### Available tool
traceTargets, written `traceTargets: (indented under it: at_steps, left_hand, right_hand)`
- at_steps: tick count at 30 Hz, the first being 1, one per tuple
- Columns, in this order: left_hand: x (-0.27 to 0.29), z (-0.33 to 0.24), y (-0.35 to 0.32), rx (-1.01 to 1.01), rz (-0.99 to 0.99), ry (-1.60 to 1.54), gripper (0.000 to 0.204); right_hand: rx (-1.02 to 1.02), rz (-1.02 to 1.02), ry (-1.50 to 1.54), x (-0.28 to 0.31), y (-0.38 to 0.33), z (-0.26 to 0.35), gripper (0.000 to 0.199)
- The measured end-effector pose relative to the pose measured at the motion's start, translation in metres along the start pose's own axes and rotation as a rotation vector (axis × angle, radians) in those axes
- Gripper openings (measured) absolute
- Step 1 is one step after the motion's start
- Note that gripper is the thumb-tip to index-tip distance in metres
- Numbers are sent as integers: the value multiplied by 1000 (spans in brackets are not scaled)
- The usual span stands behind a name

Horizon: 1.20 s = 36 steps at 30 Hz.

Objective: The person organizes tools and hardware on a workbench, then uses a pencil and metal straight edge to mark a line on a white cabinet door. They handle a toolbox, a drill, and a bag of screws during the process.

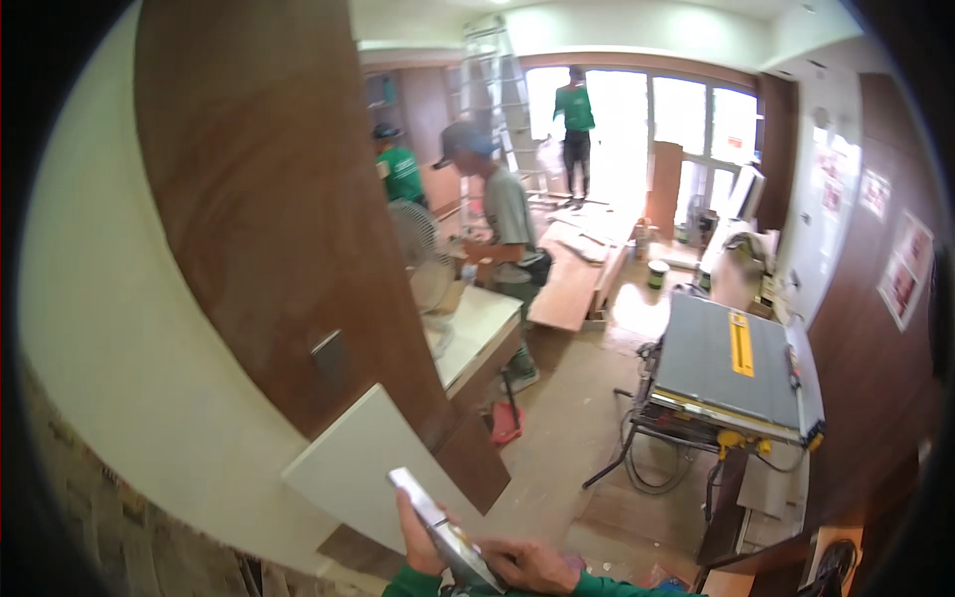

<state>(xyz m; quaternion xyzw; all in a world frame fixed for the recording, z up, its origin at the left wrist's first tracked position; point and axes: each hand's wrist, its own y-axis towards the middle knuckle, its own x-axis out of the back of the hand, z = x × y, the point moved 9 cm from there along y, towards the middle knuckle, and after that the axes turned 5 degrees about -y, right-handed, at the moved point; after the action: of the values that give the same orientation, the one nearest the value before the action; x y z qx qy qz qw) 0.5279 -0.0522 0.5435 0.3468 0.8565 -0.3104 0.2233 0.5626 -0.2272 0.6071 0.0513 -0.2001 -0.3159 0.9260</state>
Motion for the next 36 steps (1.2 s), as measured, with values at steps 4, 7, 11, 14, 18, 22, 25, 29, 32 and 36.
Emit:
traceTargets:
  at_steps: [4,7,11,14,18,22,25,29,32,36]
  left_hand:
    - [-10,-3,11,-66,-28,-25,81]
    - [-23,-6,11,-173,-58,12,78]
    - [-44,28,27,-259,-92,-134,74]
    - [-91,54,33,-228,-91,-185,73]
    - [-108,55,-4,-371,-222,-84,72]
    - [-103,76,-27,-471,-330,-193,70]
    - [-90,79,-52,-555,-400,-174,70]
    - [-79,86,-69,-579,-470,-257,68]
    - [-72,88,-73,-634,-583,-272,66]
    - [-70,90,-73,-621,-523,-300,66]
  right_hand:
    - [13,65,38,12,41,-7,42]
    - [87,160,59,46,33,-5,41]
    - [140,226,-2,80,54,-48,42]
    - [-62,373,-76,118,56,-70,38]
    - [45,454,28,145,49,-50,33]
    - [127,552,37,138,61,-45,32]
    - [156,656,64,129,53,-47,33]
    - [144,771,40,127,42,-57,35]
    - [147,780,37,101,60,-41,36]
    - [259,804,2,113,50,-49,36]
